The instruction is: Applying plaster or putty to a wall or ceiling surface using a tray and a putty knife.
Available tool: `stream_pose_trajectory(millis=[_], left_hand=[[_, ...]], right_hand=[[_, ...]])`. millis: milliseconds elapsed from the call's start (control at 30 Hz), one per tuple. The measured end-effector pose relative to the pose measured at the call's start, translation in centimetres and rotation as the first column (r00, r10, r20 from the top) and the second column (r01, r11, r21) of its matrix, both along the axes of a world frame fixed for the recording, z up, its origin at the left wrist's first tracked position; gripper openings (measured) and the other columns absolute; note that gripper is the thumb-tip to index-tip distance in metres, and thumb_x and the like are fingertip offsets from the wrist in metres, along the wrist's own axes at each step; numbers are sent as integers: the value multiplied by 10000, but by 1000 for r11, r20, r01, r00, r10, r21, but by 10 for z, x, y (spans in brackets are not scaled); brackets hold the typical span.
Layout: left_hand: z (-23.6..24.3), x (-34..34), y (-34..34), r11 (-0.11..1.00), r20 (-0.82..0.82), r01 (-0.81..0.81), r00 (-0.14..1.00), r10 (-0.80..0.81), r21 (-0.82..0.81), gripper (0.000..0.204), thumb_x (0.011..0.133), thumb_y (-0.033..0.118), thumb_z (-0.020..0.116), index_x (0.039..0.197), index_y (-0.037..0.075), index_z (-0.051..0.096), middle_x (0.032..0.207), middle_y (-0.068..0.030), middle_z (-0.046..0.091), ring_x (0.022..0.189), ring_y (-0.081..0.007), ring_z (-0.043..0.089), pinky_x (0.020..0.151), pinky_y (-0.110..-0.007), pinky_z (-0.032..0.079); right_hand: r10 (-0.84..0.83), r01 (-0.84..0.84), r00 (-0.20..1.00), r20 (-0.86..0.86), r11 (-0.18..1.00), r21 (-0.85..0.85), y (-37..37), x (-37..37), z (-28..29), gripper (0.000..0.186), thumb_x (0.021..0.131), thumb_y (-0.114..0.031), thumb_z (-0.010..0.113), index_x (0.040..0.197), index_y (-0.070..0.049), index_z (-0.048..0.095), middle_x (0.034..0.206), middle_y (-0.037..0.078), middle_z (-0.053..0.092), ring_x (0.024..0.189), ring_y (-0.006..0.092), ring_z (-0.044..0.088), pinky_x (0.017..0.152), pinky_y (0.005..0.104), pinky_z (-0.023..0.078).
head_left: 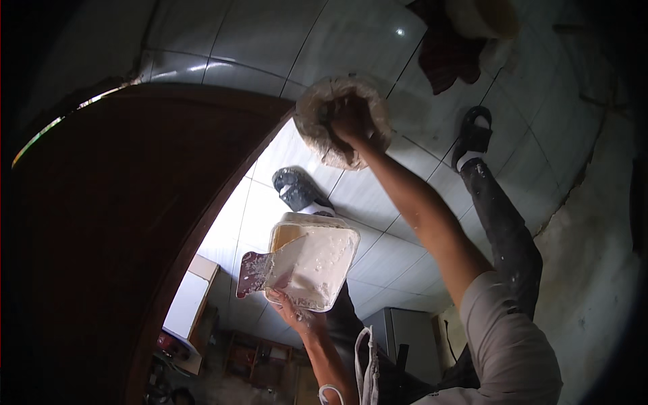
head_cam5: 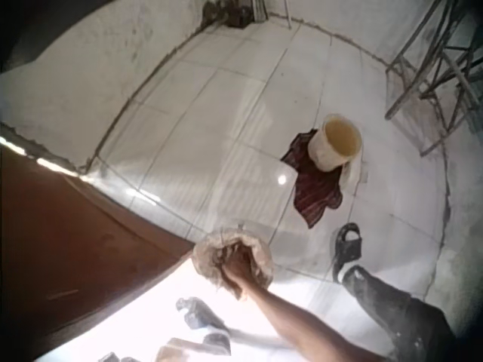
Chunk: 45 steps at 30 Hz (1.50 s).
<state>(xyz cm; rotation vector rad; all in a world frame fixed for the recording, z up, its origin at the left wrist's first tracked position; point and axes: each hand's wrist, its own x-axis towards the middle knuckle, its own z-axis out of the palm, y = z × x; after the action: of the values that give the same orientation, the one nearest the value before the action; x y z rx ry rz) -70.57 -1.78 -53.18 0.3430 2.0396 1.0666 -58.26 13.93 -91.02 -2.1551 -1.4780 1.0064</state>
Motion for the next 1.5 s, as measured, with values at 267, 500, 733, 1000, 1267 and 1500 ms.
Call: stream_pose_trajectory(millis=[267,500,733,1000,1267,1500], left_hand=[[13,1,-1,999,47,36,998,-37,17,488,972,374,504,1302,42,366,1253,-163,478,1136,-280,527,935,-440,486],[24,-6,7,998,23,48,999,-49,34,450,973,344,512,1285,50,374,1232,-152,497,1109,-268,541,918,-424,491],[21,-1,4,998,77,55,996,-55,6,407,983,327,491,1263,53,384,1225,-146,497,1084,-252,547,891,-404,495],[24,4,14,996,111,86,990,-86,4,407,1002,369,447,1240,41,406,1228,-154,495,1088,-252,557,897,-388,513],[23,8,22,993,179,64,981,-82,102,385,994,330,485,1231,30,433,1190,-143,535,1056,-238,585,877,-382,536],[15,14,20,982,295,-41,955,-15,185,355,986,256,517,1237,16,441,1165,-138,583,1025,-234,610,891,-373,524]], right_hand=[[-52,54,992,-117,999,9,-8,31,62,651,746,-467,712,1174,-6,546,1110,215,597,1054,376,550,934,460,423],[107,-118,991,81,983,144,5,20,129,251,839,-231,575,953,-14,628,886,204,639,867,380,620,789,472,479],[375,-400,912,169,904,151,3,37,119,267,759,-244,666,977,-89,675,889,155,662,874,346,630,837,455,475],[466,-470,883,-55,877,-100,-18,49,127,576,674,-169,757,1180,1,537,1127,198,580,1104,389,529,934,446,446],[329,-330,943,-44,944,-16,-39,73,201,584,750,-221,731,1235,5,495,1182,230,501,1071,389,556,906,428,490],[87,-58,926,-366,994,89,-32,127,312,584,747,-140,770,1237,-6,481,1186,198,552,1069,338,593,884,397,528]])
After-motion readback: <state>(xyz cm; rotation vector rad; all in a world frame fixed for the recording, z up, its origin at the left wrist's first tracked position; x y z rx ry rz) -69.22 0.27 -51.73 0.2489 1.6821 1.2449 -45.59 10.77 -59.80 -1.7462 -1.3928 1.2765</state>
